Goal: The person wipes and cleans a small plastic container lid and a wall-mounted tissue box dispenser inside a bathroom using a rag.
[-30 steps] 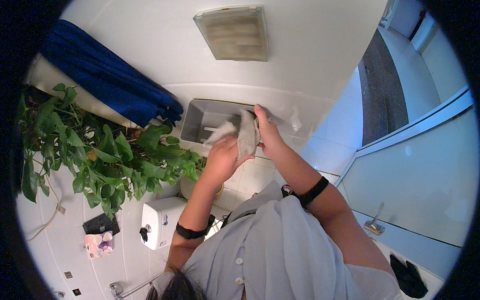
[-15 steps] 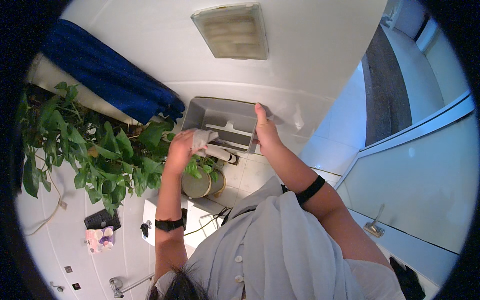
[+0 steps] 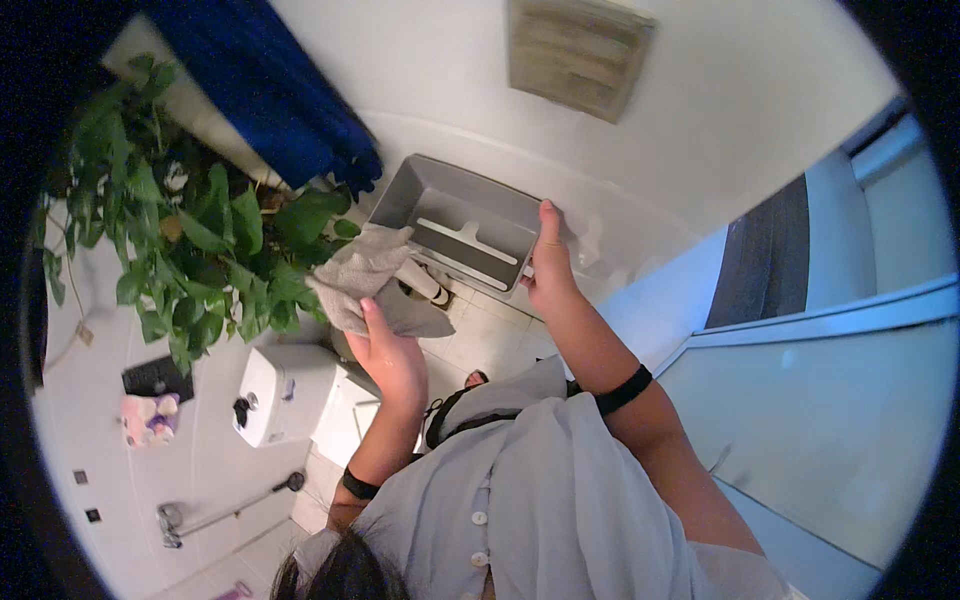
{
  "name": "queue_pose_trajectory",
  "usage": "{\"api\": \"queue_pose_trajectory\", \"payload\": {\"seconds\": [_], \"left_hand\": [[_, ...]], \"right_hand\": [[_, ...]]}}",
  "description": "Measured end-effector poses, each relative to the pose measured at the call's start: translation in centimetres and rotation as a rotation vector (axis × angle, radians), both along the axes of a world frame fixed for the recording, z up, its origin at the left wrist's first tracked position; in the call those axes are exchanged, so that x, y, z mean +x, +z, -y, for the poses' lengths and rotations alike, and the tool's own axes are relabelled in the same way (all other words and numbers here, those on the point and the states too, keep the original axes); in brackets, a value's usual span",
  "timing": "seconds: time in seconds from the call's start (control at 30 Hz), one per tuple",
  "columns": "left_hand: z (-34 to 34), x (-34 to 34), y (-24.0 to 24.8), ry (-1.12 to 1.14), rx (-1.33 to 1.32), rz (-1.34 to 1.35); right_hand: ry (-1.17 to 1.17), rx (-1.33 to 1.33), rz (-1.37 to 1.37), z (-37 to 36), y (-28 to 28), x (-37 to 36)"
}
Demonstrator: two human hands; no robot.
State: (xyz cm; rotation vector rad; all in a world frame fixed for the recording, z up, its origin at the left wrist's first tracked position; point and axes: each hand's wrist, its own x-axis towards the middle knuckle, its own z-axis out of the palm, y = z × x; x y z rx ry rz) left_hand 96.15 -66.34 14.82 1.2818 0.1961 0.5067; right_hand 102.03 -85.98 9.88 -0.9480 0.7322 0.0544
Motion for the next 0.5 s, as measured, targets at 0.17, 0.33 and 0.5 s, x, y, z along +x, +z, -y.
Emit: {"api": "queue_pose_trajectory", "payload": {"seconds": [0.17, 0.33, 0.5], "left_hand": [[0.7, -2.8, -1.4, -0.233, -0.228, 0.032], [0.8, -3.3, -1.7, 0.007, -0.364, 0.118], [0.7, -7.2, -1.6, 0.166, -0.506, 0.251]], "right_hand": [[0.007, 0.023, -0.028, -0.2, -0.1, 0.3], [0.074, 0.179, 0.161, 0.1, -0.2, 0.1], [0.112, 0.136, 0.204, 0.3, -0.2, 0.1]]}}
